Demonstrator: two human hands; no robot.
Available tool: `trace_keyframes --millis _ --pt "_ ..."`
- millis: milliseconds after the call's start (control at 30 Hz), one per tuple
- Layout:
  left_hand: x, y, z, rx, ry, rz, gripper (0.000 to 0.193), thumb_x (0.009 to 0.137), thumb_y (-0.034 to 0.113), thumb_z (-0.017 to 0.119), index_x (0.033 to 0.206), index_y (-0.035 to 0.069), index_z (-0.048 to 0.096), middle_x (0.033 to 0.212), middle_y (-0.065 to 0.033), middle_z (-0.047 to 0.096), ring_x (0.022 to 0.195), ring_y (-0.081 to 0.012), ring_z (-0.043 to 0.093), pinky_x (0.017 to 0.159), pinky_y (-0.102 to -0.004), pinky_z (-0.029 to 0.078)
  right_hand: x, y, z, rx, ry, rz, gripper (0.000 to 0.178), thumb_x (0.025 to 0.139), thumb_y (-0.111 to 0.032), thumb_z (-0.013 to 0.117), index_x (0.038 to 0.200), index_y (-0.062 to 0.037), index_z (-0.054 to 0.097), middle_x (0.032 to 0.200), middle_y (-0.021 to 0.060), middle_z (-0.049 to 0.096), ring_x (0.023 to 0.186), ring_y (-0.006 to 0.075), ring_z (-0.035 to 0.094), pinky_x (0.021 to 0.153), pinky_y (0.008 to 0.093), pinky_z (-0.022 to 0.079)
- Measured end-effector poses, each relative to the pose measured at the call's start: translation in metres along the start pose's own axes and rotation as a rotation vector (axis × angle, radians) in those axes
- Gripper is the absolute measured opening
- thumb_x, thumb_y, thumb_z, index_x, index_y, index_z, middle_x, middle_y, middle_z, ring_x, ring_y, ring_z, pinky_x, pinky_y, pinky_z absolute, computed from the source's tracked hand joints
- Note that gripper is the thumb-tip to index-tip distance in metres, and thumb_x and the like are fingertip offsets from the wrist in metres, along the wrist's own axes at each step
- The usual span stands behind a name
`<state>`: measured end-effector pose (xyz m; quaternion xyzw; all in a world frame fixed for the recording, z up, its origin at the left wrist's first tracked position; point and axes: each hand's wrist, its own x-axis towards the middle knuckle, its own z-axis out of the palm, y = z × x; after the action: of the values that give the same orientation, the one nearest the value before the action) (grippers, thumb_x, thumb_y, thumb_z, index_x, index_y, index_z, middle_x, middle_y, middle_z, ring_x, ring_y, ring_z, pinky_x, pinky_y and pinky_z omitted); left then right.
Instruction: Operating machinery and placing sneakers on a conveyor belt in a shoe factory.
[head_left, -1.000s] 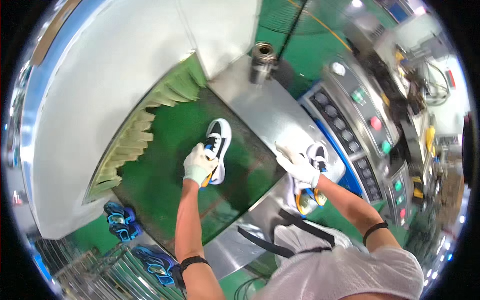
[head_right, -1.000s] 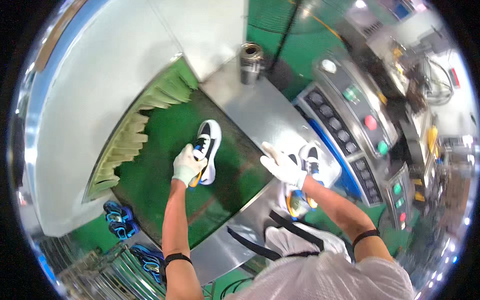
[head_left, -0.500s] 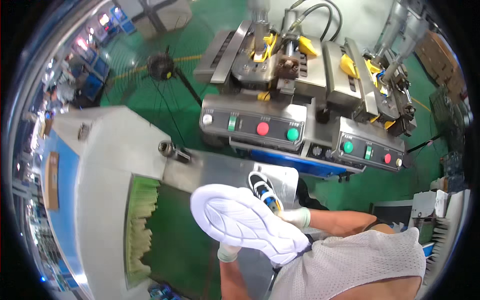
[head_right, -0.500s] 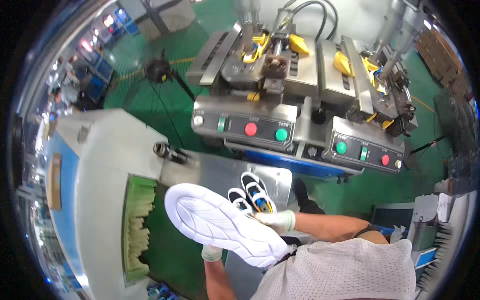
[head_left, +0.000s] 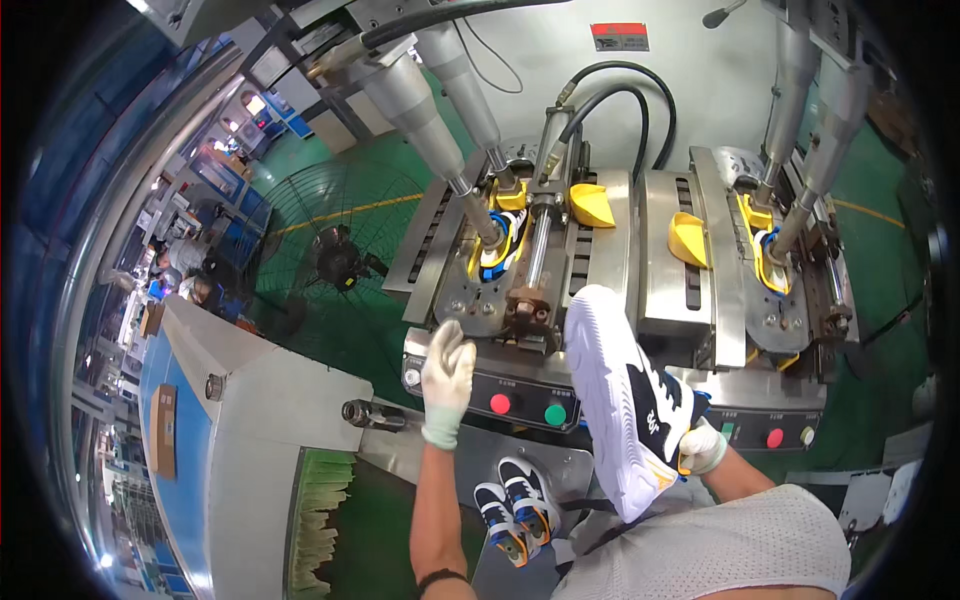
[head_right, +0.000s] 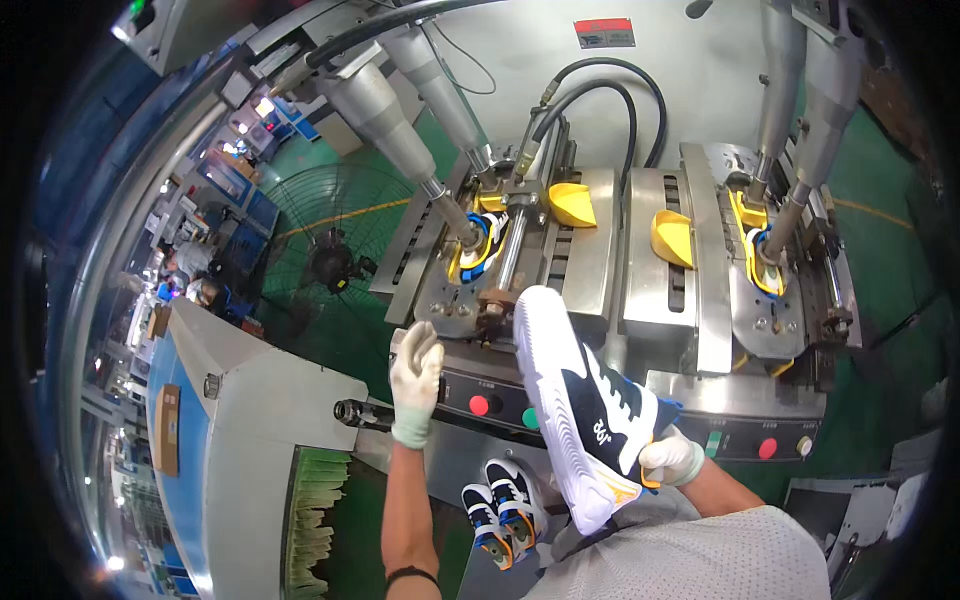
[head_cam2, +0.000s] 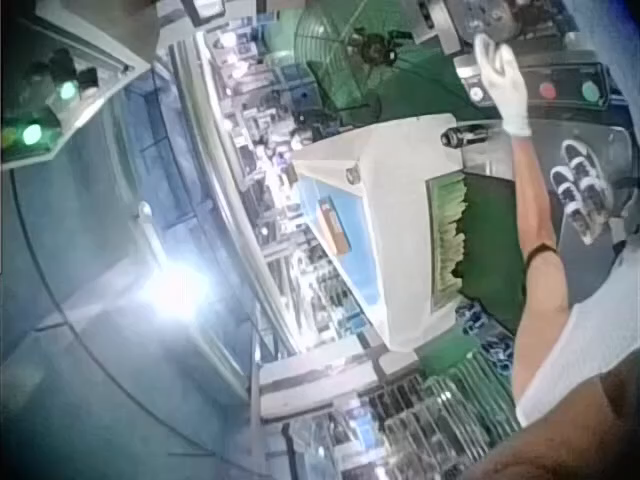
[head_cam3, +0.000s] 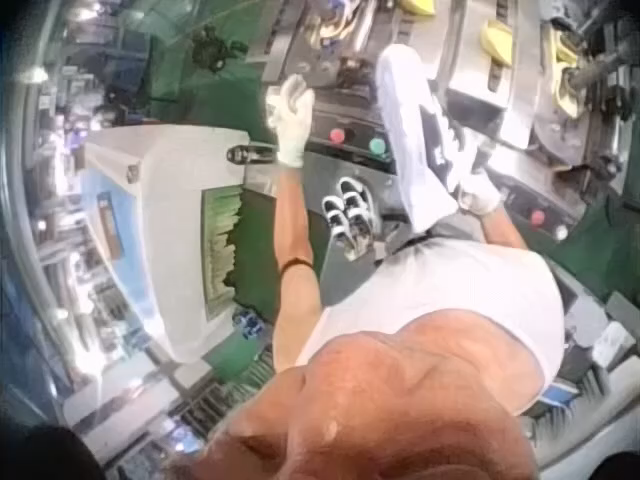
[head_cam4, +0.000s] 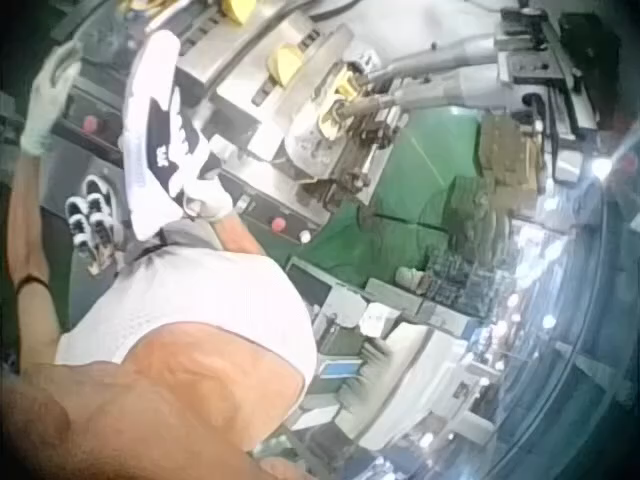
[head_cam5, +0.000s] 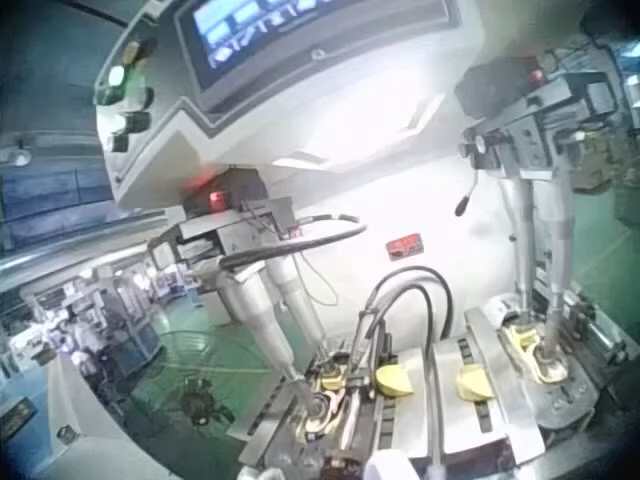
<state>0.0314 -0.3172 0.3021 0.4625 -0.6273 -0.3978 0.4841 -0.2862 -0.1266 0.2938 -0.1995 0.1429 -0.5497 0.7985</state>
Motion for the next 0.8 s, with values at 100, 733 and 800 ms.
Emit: trace_keyframes --millis 100,733,800 --pt "0.089 -0.028 0.029 0.031 0.027 -0.023 0.057 0.095 0.009 0.064 0.143 -0.007 0.039 0.141 -0.026 0.05 0.13 -0.0299 0.053 0.108 -0.0371 0.044 -0.009 -0.012 -0.03 -0.003 0.112 -0.124 0.083 0.069 -0.009 0.081 0.142 0.0028 0.045 0.133 0.019 0.061 0.119 0.0316 0.062 0.105 0.0426 0.048" --pt "0.246 -0.192 0.097 0.283 0.046 0.054 0.043 0.078 0.029 0.081 0.11 0.004 0.067 0.104 -0.0164 0.073 0.103 -0.0328 0.069 0.09 -0.0405 0.052 -0.024 0.002 -0.027 -0.178 0.626 -0.354 0.09 0.069 -0.019 0.09 0.144 -0.0041 0.043 0.134 0.0076 0.058 0.121 0.024 0.058 0.104 0.04 0.048" --pt "0.247 -0.192 0.092 0.475 0.114 0.088 0.036 0.078 0.023 0.082 0.105 0.004 0.068 0.097 -0.016 0.073 0.094 -0.0304 0.071 0.082 -0.0387 0.054 -0.014 0.007 -0.03 -0.186 0.685 -0.426 0.053 0.072 -0.003 0.08 0.121 -0.0009 0.059 0.101 0.0098 0.069 0.094 0.0214 0.067 0.088 0.0348 0.053"
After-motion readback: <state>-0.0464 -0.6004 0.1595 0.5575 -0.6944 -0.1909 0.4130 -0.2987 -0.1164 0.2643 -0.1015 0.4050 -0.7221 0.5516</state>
